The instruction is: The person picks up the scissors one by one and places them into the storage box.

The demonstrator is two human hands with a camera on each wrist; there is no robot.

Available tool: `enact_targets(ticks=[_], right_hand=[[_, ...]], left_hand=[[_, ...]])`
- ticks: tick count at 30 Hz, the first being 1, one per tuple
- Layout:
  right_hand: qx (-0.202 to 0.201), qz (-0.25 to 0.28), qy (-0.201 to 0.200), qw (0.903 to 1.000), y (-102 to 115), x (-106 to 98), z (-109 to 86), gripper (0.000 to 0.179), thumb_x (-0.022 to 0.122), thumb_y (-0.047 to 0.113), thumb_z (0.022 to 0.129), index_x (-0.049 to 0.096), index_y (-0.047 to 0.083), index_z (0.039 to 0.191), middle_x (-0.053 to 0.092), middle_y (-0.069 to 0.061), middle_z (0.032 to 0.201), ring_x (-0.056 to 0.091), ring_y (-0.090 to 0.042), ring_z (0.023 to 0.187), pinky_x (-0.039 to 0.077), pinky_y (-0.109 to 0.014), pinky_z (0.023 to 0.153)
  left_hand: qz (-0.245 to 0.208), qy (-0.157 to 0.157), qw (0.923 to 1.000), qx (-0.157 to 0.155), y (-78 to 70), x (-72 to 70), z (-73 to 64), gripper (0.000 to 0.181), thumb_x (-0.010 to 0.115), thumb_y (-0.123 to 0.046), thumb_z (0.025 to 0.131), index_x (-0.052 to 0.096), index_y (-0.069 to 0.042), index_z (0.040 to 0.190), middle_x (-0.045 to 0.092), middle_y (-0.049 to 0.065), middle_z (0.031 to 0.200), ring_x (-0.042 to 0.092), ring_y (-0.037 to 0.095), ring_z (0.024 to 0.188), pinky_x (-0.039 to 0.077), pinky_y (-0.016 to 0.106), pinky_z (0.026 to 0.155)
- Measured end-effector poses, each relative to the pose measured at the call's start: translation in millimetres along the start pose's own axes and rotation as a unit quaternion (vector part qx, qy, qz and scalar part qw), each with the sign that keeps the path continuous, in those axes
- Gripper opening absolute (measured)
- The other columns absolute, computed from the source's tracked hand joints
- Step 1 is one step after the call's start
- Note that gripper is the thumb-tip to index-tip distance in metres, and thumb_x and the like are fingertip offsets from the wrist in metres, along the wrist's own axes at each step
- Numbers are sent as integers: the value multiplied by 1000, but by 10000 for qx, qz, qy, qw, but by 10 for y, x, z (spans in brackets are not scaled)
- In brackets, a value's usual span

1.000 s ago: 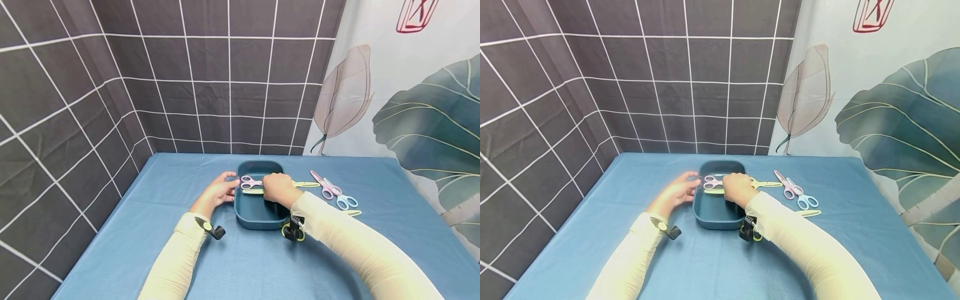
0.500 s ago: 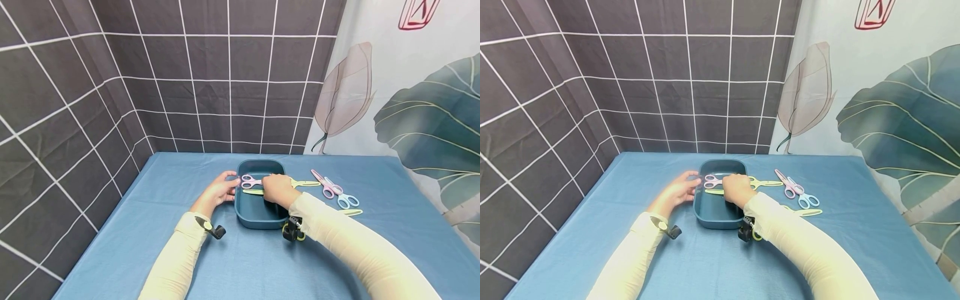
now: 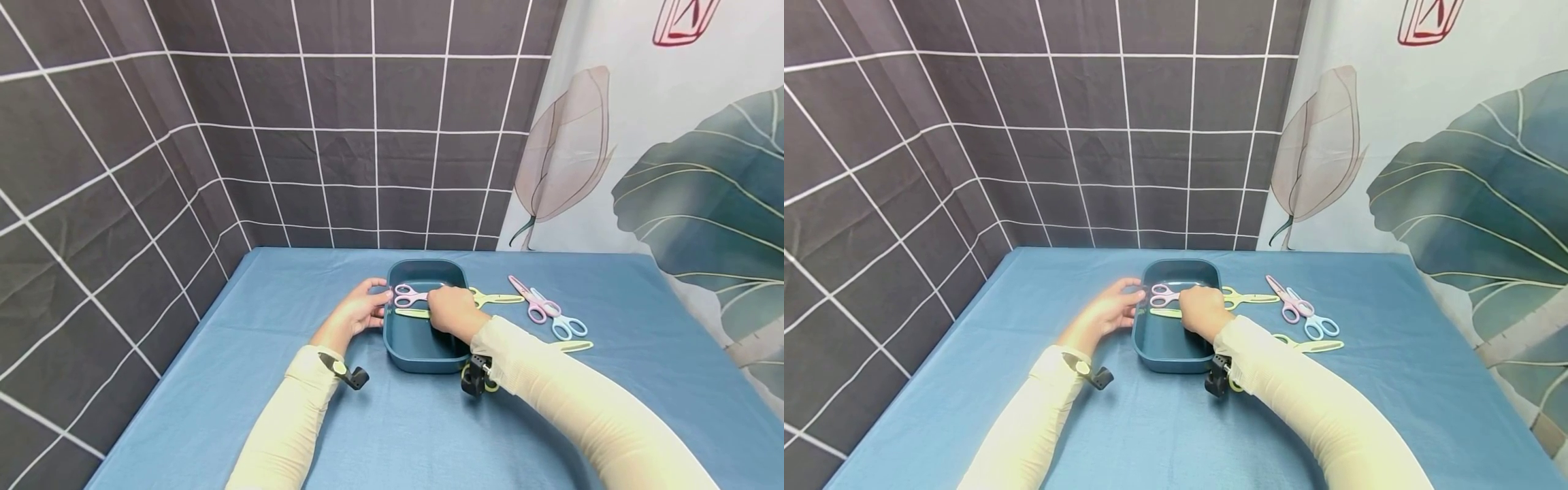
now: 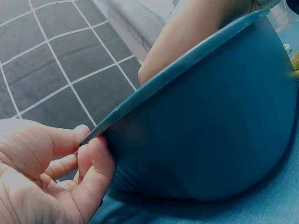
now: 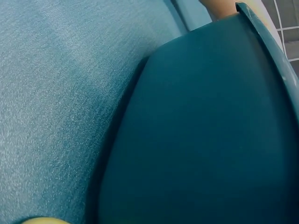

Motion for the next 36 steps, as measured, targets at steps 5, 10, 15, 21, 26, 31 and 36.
enact_targets(ticks=[5,10,15,21,26,31,36], right_hand=[[-23,38,4,10000,1,-18,-10,9,63,15,94,70,9,91,66,-10,87,60,-26,71,53,-45,55],[-47,14,-61,10000,0,-30,-11,9,63,14,94,69,9,89,67,-11,87,61,-26,70,54,-45,55],[-27,6,-64,10000,-3,-39,-5,10,62,13,94,69,9,88,68,-12,89,62,-26,72,54,-45,56],[-11,17,-105,9999,-6,-50,2,10,62,13,94,69,8,89,68,-13,92,63,-28,75,55,-46,57],[-37,29,-94,9999,-1,-37,8,10,62,13,95,69,8,89,67,-12,90,62,-26,72,55,-45,57],[-51,38,-98,9999,-7,-29,18,11,62,13,95,69,8,89,67,-12,88,60,-26,70,54,-44,57],[-51,71,-100,9999,-11,-13,23,11,61,12,95,69,8,89,67,-13,89,60,-26,70,55,-44,57]], left_hand=[[39,-4,10000,2,-1,-4,-3,44,61,-13,102,44,-14,143,57,9,89,54,12,59,52,25,49],[8,23,10000,17,-7,-3,2,44,61,-13,102,43,-14,142,58,9,90,55,12,59,52,25,49],[-18,60,10000,23,-15,2,1,44,60,-12,103,42,-13,143,58,10,91,55,11,58,52,25,48],[0,34,10000,23,-25,1,-7,43,59,-12,103,43,-14,143,58,11,93,56,12,59,53,25,49],[-36,33,10000,7,-20,1,-6,43,60,-12,103,43,-14,142,58,9,90,55,11,58,52,25,49],[-70,53,10000,25,-9,4,-2,43,60,-11,102,43,-14,142,57,9,88,53,11,57,51,25,48],[-31,70,10000,44,-6,7,-2,43,59,-10,103,42,-13,142,56,8,87,52,10,57,51,25,48]])
Point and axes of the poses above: each hand's wrist, its own z-axis towards the middle knuckle, its own x-axis out of the palm, y = z × x, the point moved 5 cm from there along z, towards the middle knuckle
